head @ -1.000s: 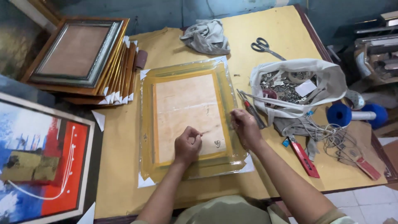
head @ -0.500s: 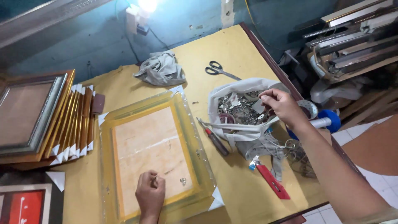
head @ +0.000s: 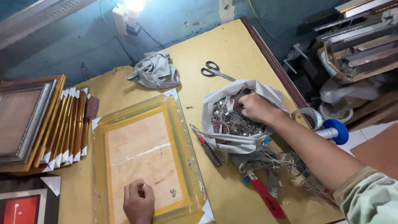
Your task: The person is finishing the assembly of a picture frame by inserting and securing metal clips into the back of the frame to hold the artwork and backing in place.
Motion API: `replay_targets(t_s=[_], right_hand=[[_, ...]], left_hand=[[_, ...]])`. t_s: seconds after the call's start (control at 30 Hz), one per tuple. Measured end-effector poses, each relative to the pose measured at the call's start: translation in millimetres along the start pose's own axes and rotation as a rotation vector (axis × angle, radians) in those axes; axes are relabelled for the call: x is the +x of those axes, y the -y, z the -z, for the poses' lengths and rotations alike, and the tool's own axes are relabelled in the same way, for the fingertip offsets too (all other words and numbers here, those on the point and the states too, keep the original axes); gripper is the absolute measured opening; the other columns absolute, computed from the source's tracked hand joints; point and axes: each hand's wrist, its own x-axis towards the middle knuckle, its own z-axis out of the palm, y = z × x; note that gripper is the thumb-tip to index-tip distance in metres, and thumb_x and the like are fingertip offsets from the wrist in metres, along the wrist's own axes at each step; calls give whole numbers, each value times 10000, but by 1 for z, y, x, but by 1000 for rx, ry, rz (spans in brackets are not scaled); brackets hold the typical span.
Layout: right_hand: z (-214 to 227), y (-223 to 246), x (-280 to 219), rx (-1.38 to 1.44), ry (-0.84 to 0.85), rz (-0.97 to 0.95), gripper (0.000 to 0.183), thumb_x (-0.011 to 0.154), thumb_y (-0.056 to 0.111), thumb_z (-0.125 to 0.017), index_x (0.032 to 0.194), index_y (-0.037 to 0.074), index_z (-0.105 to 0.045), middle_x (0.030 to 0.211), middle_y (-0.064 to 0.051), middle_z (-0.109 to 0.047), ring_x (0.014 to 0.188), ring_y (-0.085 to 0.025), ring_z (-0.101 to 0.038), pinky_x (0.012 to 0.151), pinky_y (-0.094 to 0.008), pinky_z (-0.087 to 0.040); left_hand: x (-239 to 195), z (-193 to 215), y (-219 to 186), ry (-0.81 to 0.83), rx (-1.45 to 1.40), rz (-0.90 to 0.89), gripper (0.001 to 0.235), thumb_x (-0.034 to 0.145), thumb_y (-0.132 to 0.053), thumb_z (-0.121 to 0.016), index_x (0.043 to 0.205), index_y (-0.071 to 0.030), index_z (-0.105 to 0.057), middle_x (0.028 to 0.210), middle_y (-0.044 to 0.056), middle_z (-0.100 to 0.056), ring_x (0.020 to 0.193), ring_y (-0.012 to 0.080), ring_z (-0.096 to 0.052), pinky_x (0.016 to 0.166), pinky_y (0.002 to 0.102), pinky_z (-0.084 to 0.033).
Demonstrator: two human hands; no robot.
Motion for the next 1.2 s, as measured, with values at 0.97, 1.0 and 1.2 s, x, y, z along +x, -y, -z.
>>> replay_targets(t_s=[0.97, 1.0, 1.2], right_hand=[[-8, 0, 11, -380, 90, 179, 169, 789, 222, -613, 944, 266, -664, 890, 0, -637, 755, -178, -625, 643, -342, -533], [-9, -1, 11, -387, 79, 193, 194, 793, 212, -605, 961, 292, -660, 906, 9, -635, 763, -177, -625, 652, -347, -535], [-11, 1, 13, -345, 104, 207, 128, 802, 234, -630, 921, 210, -670, 840, 4, -673, 689, -143, -645, 599, -279, -545]], left_hand=[[-1, -6, 4, -132, 24, -267, 184, 830, -80, -621, 971, -188, -670, 914, 2, -602, 831, 205, -564, 685, 323, -477], [0, -7, 5, -142, 8, -296, 188, 816, -71, -643, 971, -171, -679, 902, 4, -603, 819, 204, -563, 695, 317, -480], [0, -1, -3, -116, 46, -254, 201, 861, -90, -586, 1043, -132, -660, 922, 16, -632, 838, 177, -575, 686, 288, -481]])
